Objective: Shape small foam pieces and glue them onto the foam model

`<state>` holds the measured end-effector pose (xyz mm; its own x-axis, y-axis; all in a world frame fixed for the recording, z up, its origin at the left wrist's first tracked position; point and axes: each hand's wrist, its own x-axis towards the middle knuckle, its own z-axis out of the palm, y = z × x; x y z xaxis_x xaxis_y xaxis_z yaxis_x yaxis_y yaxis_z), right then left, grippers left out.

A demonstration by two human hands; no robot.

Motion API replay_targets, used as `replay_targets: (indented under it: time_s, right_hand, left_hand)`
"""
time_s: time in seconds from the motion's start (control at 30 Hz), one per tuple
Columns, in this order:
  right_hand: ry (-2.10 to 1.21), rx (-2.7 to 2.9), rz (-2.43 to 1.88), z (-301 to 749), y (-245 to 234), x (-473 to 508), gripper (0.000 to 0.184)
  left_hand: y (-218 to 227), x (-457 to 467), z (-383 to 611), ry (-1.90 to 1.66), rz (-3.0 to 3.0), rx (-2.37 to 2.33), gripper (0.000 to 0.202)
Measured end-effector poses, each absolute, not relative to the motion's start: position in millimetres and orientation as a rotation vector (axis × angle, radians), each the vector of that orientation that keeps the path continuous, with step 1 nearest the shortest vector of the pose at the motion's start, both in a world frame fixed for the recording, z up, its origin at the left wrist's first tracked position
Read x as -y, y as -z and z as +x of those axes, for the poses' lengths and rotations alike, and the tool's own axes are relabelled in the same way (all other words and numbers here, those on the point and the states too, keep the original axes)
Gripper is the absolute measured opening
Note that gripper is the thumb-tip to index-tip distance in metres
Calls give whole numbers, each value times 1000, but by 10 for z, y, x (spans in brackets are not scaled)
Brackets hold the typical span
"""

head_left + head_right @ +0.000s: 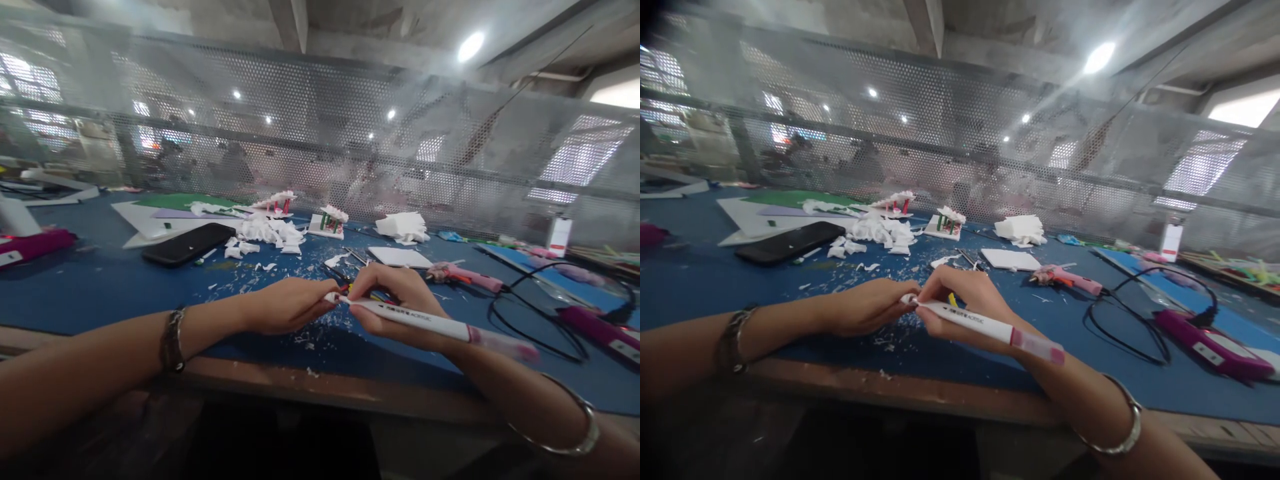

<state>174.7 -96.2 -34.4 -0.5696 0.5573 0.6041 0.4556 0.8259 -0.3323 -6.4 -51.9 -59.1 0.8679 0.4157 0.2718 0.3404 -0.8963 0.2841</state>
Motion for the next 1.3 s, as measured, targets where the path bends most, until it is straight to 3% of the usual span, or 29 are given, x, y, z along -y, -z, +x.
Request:
replay_targets:
  time_s: [0.2, 0.7, 1.3]
  right_hand:
    - [-227, 2158, -671, 1716, 418, 969, 10]
    - [-17, 2217, -695, 1661, 391, 975, 6]
    - [259, 2285, -537, 1641, 385, 965, 15]
  left_hand:
    - [593, 528, -75, -537, 2842, -591, 24]
    - [609, 511, -65, -534, 2849, -614, 20]
    - [602, 508, -59, -473, 2895, -636, 23]
